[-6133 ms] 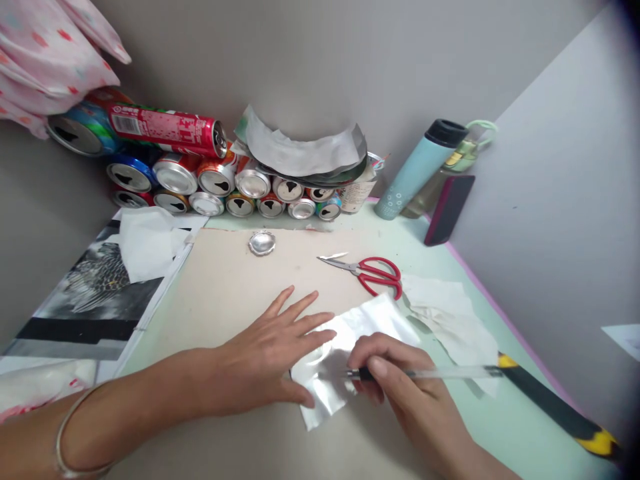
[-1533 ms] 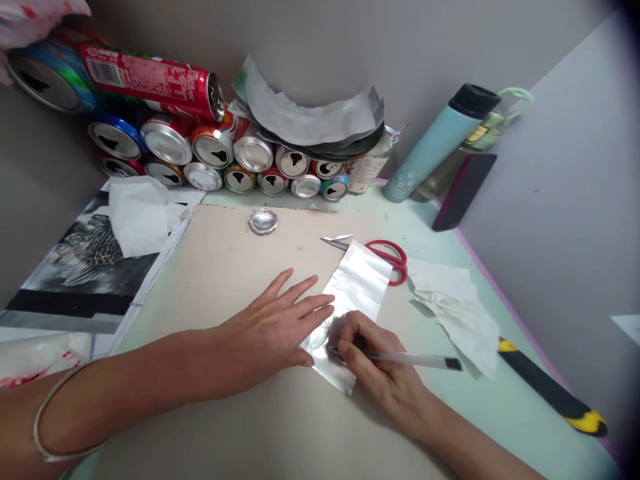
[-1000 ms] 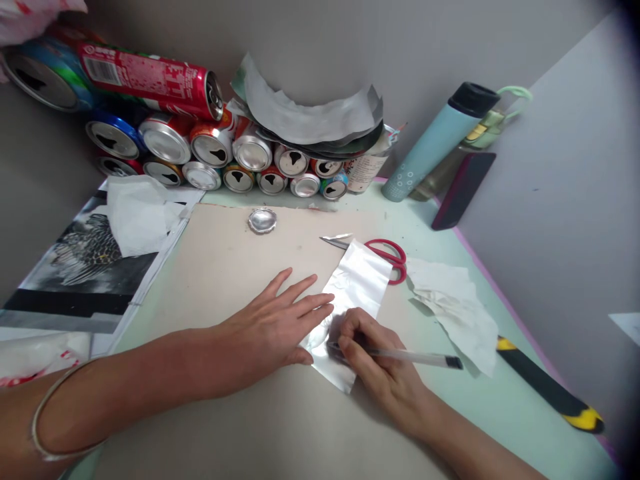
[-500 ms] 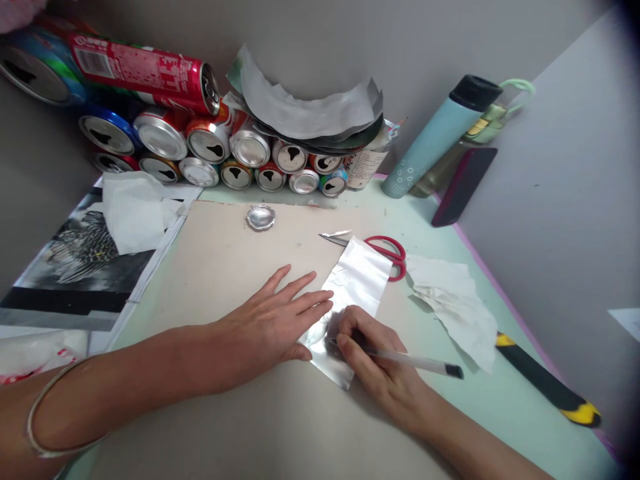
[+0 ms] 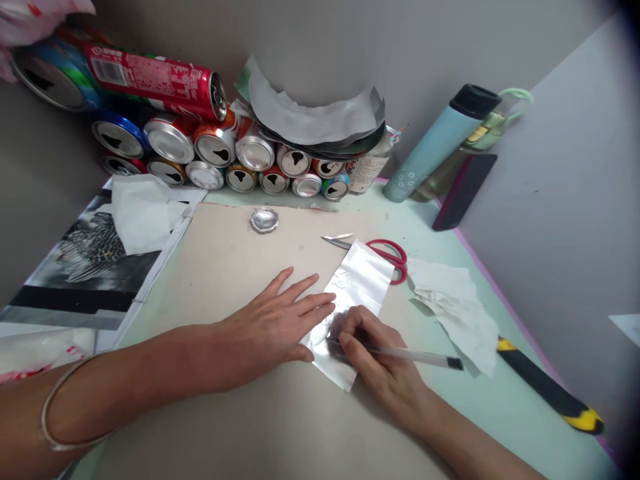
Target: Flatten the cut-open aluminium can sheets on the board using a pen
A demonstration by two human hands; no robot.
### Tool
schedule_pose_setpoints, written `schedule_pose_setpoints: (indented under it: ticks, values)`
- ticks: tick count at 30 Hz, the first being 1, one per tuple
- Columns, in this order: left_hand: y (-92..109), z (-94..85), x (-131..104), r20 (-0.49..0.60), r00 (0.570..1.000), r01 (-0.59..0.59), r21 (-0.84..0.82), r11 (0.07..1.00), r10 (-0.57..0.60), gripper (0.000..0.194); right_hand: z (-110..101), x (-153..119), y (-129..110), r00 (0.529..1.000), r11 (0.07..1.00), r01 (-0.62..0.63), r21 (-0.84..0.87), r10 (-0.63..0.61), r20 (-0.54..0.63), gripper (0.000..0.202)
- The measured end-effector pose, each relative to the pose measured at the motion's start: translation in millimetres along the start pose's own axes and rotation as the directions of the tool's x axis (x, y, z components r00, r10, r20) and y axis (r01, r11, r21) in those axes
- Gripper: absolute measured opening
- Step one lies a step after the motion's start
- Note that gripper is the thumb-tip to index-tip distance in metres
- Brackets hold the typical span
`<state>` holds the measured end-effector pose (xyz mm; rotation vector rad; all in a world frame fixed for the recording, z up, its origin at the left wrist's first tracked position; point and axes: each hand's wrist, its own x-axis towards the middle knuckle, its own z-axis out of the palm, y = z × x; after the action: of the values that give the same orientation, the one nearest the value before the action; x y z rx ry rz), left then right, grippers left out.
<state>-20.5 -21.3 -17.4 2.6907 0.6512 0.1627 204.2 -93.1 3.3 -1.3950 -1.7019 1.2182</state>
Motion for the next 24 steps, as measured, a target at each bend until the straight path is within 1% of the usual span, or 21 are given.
schedule_pose_setpoints:
  ticks: [4, 6, 7, 9, 12, 14, 15, 17, 20, 22, 24]
  values:
    - [1, -0.2, -1, -0.013, 1.000, 0.005, -0.010, 1.000, -0.005, 0.072, -1, 0, -4, 1.000, 0.999, 0.005, -0.035, -0.005, 0.018, 0.021]
    - [2, -1.7, 0, -0.009, 1.000, 0.015, -0.010, 1.000, -0.015, 0.071, -3, 0, -3, 0.999, 1.000, -0.008, 0.018, 0.007, 0.039, 0.021]
    - [2, -2.7, 0, 0.002, 1.000, 0.019, -0.009, 1.000, -0.019, 0.071, -3, 1, -2, 0.999, 0.997, -0.023, 0.075, 0.020, 0.036, 0.021]
    - [3, -5.0, 2, 0.036, 0.999, 0.025, -0.010, 1.000, -0.025, 0.071, -5, 3, 0, 0.998, 0.970, -0.052, 0.237, 0.056, -0.010, 0.021]
    - [2, -8.3, 4, 0.076, 0.997, 0.024, -0.028, 0.999, -0.022, 0.073, -9, 9, 1, 0.986, 0.882, -0.070, 0.467, 0.131, -0.100, 0.025]
    - [1, -10.5, 4, 0.085, 0.996, 0.021, -0.044, 0.999, -0.017, 0.075, -12, 11, -1, 0.981, 0.835, -0.073, 0.546, 0.157, -0.109, 0.029]
    - [1, -11.8, 4, 0.093, 0.996, 0.018, -0.053, 0.998, -0.013, 0.076, -13, 11, -2, 0.982, 0.829, -0.075, 0.554, 0.160, -0.105, 0.030]
    - [0, -15.4, 3, 0.118, 0.993, 0.014, -0.068, 0.998, -0.006, 0.076, -15, 10, -2, 0.986, 0.860, -0.053, 0.507, 0.126, -0.110, 0.030]
    - [2, -22.1, 3, 0.146, 0.989, 0.021, -0.089, 0.996, -0.008, 0.073, -15, 6, -1, 0.993, 0.942, -0.013, 0.336, 0.053, -0.110, 0.027]
    - [3, -25.1, 3, 0.145, 0.989, 0.025, -0.102, 0.994, -0.010, 0.072, -12, 4, -1, 0.997, 0.973, -0.019, 0.232, 0.036, -0.067, 0.026]
    - [3, -25.2, 3, 0.138, 0.990, 0.028, -0.117, 0.993, -0.012, 0.073, -9, 4, -1, 0.999, 0.985, -0.037, 0.170, 0.040, -0.009, 0.024]
